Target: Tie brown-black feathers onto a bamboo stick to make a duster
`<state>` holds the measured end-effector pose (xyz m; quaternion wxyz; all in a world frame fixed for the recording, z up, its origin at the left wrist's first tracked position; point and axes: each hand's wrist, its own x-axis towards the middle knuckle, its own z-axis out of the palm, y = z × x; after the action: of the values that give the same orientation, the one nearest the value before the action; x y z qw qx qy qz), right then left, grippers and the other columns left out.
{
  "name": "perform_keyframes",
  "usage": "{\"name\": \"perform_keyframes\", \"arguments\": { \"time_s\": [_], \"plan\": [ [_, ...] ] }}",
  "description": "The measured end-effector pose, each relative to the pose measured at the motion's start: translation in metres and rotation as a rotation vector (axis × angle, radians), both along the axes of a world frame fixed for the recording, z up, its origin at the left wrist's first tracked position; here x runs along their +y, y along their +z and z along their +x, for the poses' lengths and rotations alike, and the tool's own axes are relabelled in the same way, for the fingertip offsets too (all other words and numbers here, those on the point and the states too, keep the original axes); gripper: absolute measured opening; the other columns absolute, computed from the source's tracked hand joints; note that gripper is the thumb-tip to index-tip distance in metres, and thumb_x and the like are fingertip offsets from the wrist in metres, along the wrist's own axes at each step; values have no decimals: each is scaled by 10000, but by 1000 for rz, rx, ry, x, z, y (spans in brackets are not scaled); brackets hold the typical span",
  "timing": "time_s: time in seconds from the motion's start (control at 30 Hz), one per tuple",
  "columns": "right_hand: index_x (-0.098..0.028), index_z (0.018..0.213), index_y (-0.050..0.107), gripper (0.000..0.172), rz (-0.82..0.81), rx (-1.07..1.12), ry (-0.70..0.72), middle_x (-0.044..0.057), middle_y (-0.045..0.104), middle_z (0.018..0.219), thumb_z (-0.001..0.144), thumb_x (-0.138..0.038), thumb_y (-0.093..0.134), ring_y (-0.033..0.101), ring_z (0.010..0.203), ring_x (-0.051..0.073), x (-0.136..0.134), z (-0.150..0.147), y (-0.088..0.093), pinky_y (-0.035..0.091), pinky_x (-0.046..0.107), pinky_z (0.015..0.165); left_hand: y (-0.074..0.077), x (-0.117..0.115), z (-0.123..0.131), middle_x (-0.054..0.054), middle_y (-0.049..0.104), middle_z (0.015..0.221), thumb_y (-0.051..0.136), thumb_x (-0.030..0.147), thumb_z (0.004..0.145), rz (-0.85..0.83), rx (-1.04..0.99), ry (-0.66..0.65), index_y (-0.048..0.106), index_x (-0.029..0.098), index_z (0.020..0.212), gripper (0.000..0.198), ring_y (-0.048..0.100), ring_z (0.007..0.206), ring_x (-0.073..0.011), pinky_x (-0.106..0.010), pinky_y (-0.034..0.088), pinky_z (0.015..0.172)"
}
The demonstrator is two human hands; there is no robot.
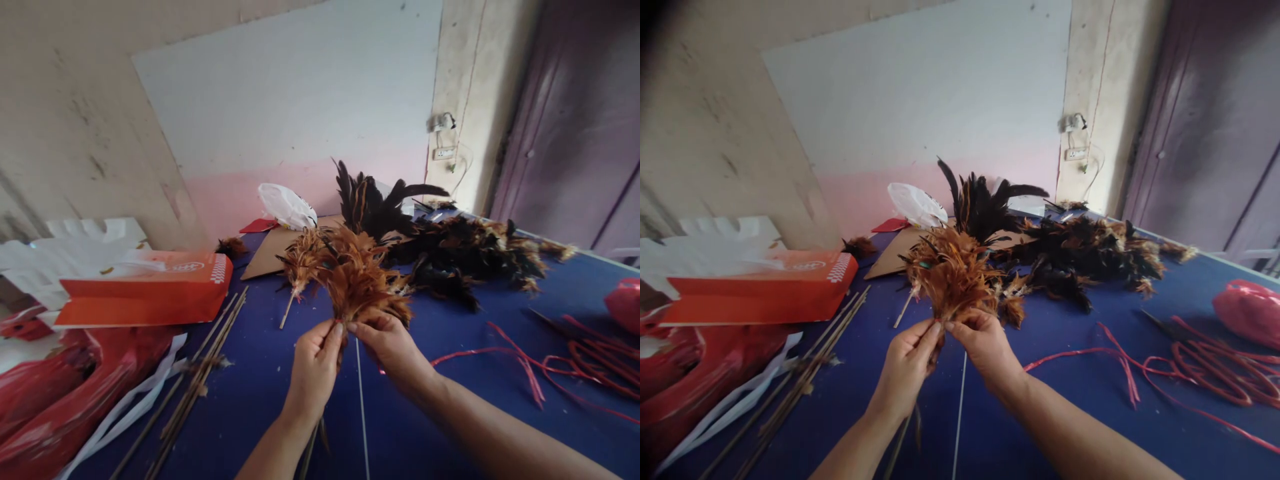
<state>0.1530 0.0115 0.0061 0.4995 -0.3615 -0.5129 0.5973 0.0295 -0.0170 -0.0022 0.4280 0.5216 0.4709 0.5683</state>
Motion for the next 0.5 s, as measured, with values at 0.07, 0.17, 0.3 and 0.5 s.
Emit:
{"name": "perform_keyframes", "arguments": {
  "time_s": [0.07,0.17,0.3,0.5],
  "plan": [
    [-186,625,493,351,-27,26,12,-113,282,387,593,-463,708,194,352,37,0,0,-1,135,211,361,3,-2,1,64,354,480,569,433,759,19,12,-9,601,166,714,272,256,396,-56,-187,187,374],
    [-179,635,495,357,-52,63,29,-114,297,391,582,-454,716,195,351,35,0,0,-1,128,205,358,8,-4,1,55,400,488,602,388,739,21,48,-15,652,161,847,256,241,395,-56,-186,182,363],
    [-171,596,518,342,-21,50,27,-103,322,394,552,-427,741,209,362,31,2,2,0,140,208,366,9,-3,-3,33,451,515,578,370,752,55,135,0,657,162,795,227,282,402,-63,-189,222,376],
    [-160,561,555,327,97,-33,13,-72,371,426,562,-439,725,220,391,35,6,5,2,166,211,380,5,1,-4,-9,534,561,539,318,775,140,289,22,623,176,686,188,423,468,-110,-208,315,456]
  ]
}}
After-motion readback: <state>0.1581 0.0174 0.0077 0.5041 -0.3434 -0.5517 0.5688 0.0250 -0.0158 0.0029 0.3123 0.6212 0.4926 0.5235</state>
